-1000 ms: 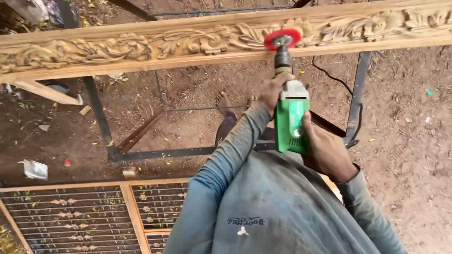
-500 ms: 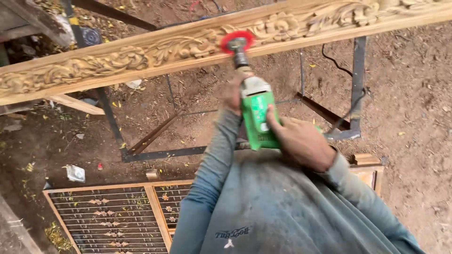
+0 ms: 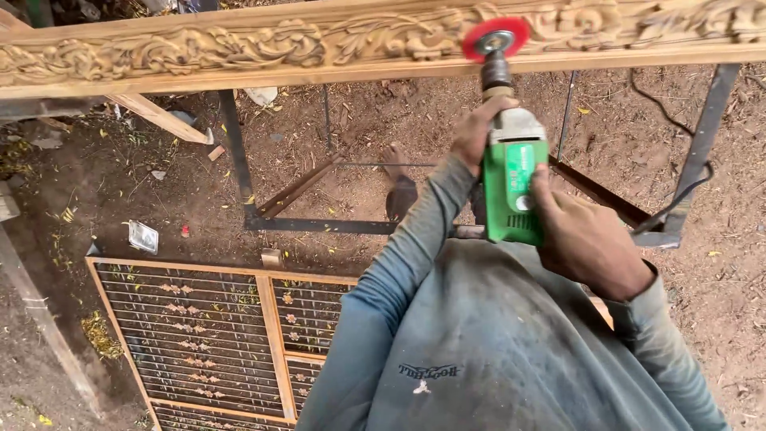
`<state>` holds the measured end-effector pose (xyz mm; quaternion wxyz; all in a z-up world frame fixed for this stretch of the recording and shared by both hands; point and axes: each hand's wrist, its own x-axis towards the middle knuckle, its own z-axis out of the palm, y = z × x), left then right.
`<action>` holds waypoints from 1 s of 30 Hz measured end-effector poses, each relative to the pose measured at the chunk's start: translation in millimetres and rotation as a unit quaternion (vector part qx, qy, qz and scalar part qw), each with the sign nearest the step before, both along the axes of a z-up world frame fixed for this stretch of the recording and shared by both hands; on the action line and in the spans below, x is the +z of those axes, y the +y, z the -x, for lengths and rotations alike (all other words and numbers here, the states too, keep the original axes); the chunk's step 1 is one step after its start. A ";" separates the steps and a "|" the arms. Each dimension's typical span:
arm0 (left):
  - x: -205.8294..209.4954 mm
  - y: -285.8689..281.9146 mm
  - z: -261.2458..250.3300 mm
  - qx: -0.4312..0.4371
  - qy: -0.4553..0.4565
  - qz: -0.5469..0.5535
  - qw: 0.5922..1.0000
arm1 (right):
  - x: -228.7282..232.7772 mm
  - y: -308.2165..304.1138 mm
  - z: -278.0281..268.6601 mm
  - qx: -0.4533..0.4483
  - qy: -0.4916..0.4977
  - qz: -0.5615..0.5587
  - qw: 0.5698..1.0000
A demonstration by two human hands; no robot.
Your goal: Sand the surface of a carved wooden board using a power drill with a sanding brush attachment.
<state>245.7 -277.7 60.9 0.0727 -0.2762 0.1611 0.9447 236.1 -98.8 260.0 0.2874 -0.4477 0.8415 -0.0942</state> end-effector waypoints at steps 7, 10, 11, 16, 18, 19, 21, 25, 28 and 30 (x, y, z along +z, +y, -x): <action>4.3 -133.4 -91.2 0.049 -0.019 0.002 0.999 | 6.0 -130.7 -59.0 0.052 -0.013 -0.030 0.998; 19.2 -193.3 -92.0 0.057 0.013 -0.037 0.998 | 3.0 -185.6 -70.3 0.074 -0.004 -0.064 0.995; 22.4 -207.9 -101.5 0.059 0.002 -0.033 0.998 | 1.4 -198.8 -78.5 0.093 0.005 -0.029 0.995; 2.9 -281.8 -165.5 0.104 -0.021 0.016 0.994 | 7.6 -281.2 -102.3 0.105 -0.017 -0.011 0.994; 12.7 -300.2 -171.3 0.126 -0.016 0.077 0.989 | -2.2 -290.2 -108.2 0.130 -0.023 -0.026 0.991; 14.9 -307.3 -175.5 0.121 -0.018 0.073 0.990 | -4.7 -295.7 -110.2 0.125 -0.025 -0.031 0.991; 20.6 -319.5 -182.9 0.111 -0.023 0.083 0.990 | -8.4 -304.5 -112.4 0.138 -0.025 0.027 0.990; 15.3 -336.8 -189.8 0.112 -0.026 0.068 0.991 | -8.6 -323.4 -105.9 0.142 -0.025 0.070 0.987; 10.8 -329.2 -193.4 0.125 -0.039 0.083 0.988 | -11.1 -319.1 -109.6 0.171 -0.049 0.010 0.984; -2.2 -317.8 -188.4 0.107 -0.009 0.079 0.991 | -15.8 -308.8 -113.7 0.160 -0.036 0.039 0.986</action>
